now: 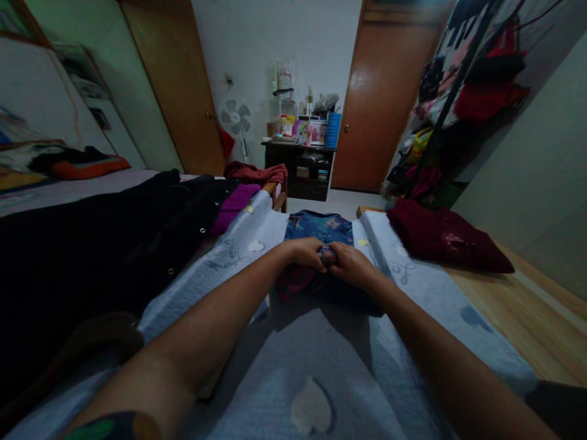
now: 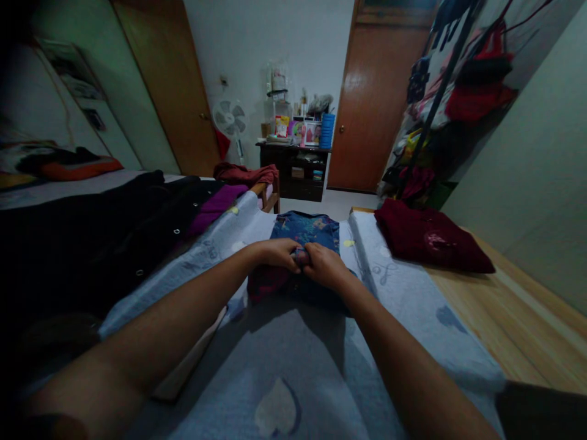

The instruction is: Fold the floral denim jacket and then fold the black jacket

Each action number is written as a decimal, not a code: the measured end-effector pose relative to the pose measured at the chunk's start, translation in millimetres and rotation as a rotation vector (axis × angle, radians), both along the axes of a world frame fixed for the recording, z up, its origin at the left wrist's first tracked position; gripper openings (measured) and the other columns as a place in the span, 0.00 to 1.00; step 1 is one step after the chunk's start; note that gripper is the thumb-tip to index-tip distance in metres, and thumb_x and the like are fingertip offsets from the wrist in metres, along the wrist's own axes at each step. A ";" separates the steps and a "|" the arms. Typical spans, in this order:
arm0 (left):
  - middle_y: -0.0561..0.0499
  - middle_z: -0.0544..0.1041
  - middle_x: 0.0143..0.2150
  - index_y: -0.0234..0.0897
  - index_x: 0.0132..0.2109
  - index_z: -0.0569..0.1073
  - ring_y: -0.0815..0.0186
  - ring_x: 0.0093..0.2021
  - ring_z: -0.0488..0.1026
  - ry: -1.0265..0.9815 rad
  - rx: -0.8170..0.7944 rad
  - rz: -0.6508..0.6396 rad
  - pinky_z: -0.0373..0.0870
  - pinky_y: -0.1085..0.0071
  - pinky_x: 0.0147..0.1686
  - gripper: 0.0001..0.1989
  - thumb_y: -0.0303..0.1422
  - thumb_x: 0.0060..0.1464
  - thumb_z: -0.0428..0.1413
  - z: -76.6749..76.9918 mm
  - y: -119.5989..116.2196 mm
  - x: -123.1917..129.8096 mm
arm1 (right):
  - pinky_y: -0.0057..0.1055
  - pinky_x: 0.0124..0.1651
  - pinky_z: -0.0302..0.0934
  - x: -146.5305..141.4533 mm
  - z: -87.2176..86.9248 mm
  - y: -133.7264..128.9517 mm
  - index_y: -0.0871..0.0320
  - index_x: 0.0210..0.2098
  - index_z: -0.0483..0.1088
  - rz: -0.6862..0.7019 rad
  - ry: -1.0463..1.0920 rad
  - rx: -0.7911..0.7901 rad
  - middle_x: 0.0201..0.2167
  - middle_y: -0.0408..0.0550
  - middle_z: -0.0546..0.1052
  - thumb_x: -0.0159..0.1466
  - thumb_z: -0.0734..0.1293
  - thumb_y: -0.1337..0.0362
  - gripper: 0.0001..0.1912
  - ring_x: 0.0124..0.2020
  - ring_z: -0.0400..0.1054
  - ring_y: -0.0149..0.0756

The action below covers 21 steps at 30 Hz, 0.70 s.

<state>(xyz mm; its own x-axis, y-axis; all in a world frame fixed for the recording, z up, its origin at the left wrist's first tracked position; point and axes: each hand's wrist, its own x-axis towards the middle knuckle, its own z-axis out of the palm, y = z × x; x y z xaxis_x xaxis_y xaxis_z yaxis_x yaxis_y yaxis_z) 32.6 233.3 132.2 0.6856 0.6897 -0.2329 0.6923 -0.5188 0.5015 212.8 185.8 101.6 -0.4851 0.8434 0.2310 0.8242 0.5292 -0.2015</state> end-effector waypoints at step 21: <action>0.55 0.79 0.30 0.36 0.34 0.77 0.65 0.32 0.75 -0.530 -0.642 0.229 0.71 0.70 0.38 0.15 0.25 0.32 0.63 -50.1 86.6 2.8 | 0.39 0.44 0.68 91.8 -1.1 88.3 0.57 0.51 0.70 -0.229 0.360 -1.015 0.43 0.53 0.77 0.44 0.78 0.52 0.37 0.41 0.73 0.46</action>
<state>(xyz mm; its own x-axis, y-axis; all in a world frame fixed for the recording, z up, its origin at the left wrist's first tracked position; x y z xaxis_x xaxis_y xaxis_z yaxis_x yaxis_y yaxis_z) 35.4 319.9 82.1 0.6745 0.6687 -0.3130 0.3365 0.0989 0.9365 304.6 274.2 100.5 -0.3366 0.7825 -0.5238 0.6875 -0.1759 -0.7046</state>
